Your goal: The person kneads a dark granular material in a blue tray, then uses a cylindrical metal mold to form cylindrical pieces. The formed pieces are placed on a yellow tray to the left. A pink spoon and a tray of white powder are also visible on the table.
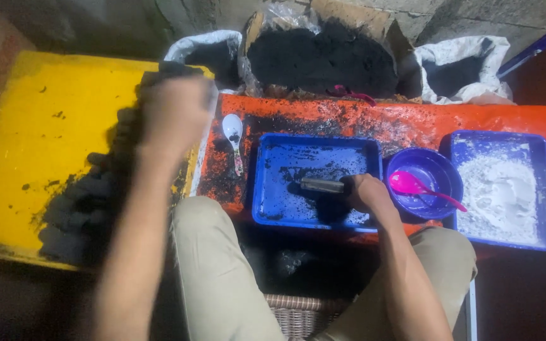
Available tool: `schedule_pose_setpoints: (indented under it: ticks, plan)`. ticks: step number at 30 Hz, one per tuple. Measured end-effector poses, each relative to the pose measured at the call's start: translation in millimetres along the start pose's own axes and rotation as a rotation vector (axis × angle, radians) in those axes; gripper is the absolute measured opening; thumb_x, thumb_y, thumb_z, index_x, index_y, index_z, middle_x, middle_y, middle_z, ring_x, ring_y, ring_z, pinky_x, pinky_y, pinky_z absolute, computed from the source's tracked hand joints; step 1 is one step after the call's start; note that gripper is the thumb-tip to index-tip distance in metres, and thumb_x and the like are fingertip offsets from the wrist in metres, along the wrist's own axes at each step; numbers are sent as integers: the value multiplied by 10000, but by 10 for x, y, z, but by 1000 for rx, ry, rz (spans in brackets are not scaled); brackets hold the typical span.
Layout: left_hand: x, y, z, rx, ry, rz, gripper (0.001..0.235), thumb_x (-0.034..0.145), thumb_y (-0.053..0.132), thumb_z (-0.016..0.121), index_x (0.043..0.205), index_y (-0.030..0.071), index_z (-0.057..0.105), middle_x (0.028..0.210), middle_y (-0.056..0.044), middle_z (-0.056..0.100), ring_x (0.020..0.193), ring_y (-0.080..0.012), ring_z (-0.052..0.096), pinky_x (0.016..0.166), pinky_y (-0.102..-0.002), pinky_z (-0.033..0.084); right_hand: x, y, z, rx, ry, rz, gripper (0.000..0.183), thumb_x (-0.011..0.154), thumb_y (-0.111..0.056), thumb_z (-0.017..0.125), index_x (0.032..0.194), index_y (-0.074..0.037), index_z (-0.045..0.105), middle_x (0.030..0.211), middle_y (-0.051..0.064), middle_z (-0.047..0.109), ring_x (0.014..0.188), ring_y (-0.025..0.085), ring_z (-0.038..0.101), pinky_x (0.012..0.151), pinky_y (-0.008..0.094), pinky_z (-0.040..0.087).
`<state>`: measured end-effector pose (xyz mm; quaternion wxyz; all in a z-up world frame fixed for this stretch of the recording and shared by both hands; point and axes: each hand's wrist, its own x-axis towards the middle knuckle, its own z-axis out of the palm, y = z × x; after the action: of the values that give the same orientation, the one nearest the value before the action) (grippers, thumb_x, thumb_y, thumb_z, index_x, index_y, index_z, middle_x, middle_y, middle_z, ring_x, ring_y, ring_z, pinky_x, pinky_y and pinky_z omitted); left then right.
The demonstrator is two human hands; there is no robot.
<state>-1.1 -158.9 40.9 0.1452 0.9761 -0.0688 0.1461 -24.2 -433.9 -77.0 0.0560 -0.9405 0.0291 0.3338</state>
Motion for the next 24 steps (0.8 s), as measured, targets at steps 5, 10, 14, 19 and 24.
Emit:
schedule_pose_setpoints:
  ticks: [5, 10, 14, 19, 24]
  plan:
    - [-131, 429, 1183, -44, -451, 213, 173, 652, 20, 508, 769, 42, 634, 692, -154, 623, 737, -345, 609, 660, -430, 483, 88, 67, 42, 34, 39, -14, 323, 673, -251, 615, 959, -101, 621, 926, 132, 632, 926, 296, 584, 799, 389, 476]
    - [-245, 528, 1810, -177, -341, 399, 115, 633, 190, 617, 721, 117, 629, 669, -100, 616, 671, -294, 614, 595, -382, 487, 103, 101, 21, 71, 92, -38, 298, 666, -260, 626, 936, -134, 626, 901, 108, 637, 891, 282, 597, 783, 395, 484]
    - [-314, 733, 1822, -72, -516, 491, 696, 582, 322, 710, 1166, 50, 448, 1103, -197, 505, 1027, -364, 485, 791, -487, 426, -55, -78, -177, 99, 33, -54, 281, 688, -164, 602, 962, -103, 609, 924, 129, 625, 931, 297, 576, 822, 391, 458]
    - [-352, 555, 2529, -12, -630, 570, 522, 619, 187, 703, 1087, 136, 478, 875, -115, 617, 867, -301, 587, 711, -436, 469, -198, -112, -321, 104, -42, -85, 271, 683, -109, 594, 952, -78, 605, 917, 151, 624, 952, 311, 563, 854, 407, 438]
    - [-198, 338, 2351, 48, -776, 332, 338, 634, 155, 696, 955, 165, 593, 859, -119, 634, 872, -278, 603, 754, -389, 474, 225, 545, 122, 211, 292, -289, 322, 651, -196, 647, 957, -115, 593, 848, 155, 628, 863, 357, 570, 757, 451, 460]
